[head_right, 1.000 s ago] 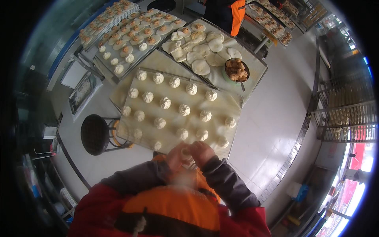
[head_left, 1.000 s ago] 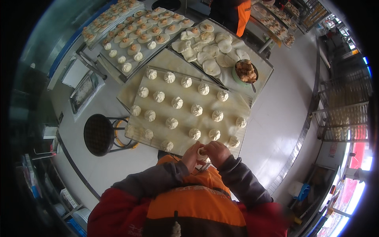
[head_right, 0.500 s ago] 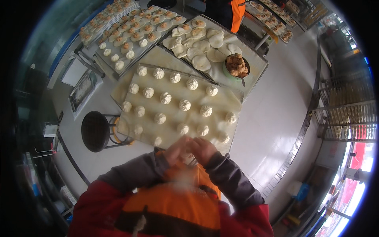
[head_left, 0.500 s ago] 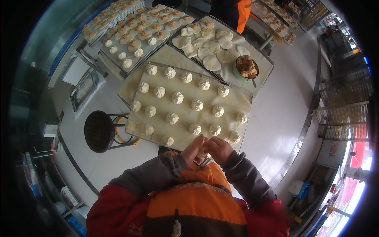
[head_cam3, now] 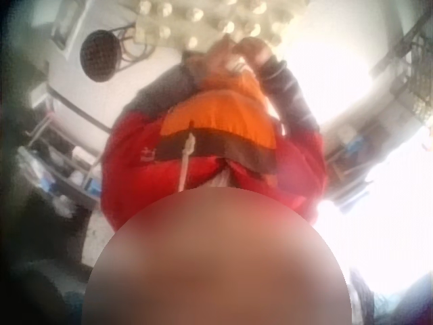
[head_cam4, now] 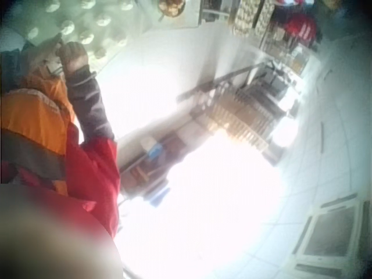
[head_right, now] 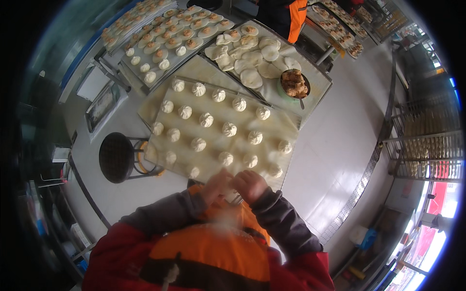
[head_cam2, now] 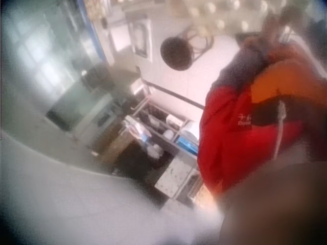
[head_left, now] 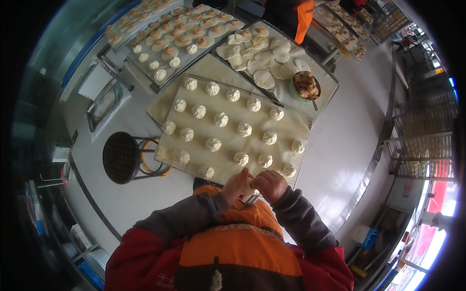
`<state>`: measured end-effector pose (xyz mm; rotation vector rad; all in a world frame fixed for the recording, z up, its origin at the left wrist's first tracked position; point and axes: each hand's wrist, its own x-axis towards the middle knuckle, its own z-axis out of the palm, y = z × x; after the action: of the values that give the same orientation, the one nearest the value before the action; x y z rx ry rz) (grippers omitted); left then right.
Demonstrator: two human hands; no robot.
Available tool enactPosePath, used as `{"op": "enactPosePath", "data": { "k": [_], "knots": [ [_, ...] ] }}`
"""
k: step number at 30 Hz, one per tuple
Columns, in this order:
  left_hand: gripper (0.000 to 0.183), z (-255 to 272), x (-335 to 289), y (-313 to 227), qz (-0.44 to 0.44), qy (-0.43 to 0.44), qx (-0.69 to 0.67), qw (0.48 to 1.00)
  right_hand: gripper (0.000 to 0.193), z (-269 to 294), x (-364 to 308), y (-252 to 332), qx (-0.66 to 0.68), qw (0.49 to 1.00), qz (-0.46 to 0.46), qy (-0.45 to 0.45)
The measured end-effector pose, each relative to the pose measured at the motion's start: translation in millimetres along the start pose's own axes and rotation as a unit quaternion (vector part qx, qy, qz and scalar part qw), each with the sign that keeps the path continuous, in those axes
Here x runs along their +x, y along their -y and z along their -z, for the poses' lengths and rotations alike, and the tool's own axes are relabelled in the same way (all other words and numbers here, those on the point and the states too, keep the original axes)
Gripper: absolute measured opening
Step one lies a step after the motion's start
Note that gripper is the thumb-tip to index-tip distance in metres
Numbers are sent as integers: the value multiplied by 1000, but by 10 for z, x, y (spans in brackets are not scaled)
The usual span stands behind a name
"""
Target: The person assembles buns by placing filling onto dough discs, folding and pleating them into buns, and arranging them on trays. The person then carries a tray of finished buns to a large oven and places it inside.
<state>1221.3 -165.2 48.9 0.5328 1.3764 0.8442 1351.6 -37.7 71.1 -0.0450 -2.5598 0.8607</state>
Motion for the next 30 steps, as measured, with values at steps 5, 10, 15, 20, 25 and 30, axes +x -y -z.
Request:
{"op": "enactPosePath", "data": {
  "k": [5, 10, 15, 20, 25, 30],
  "knots": [
    [50, 105, -68, 46, -30, 36, -233, 971, 9, -94, -57, 34, 85, 990, -110, -7],
    [43, 80, -122, 194, -131, -18, -198, 971, 5, -166, -103, 21, 134, 978, -159, -13],
    [40, 127, -53, 221, -181, -57, -118, 975, 7, -199, -100, 79, 133, 973, -190, 12],
    [48, 209, -96, 129, -57, 37, -182, 981, 10, -174, -77, 93, 107, 984, -134, 54],
    [59, 212, -71, 86, 30, 65, -255, 964, 20, -140, -45, 30, 42, 997, -30, 58],
    [65, 256, -30, 137, 115, 125, -274, 947, 31, -130, -31, 86, 39, 997, -6, 68]
  ]
}}
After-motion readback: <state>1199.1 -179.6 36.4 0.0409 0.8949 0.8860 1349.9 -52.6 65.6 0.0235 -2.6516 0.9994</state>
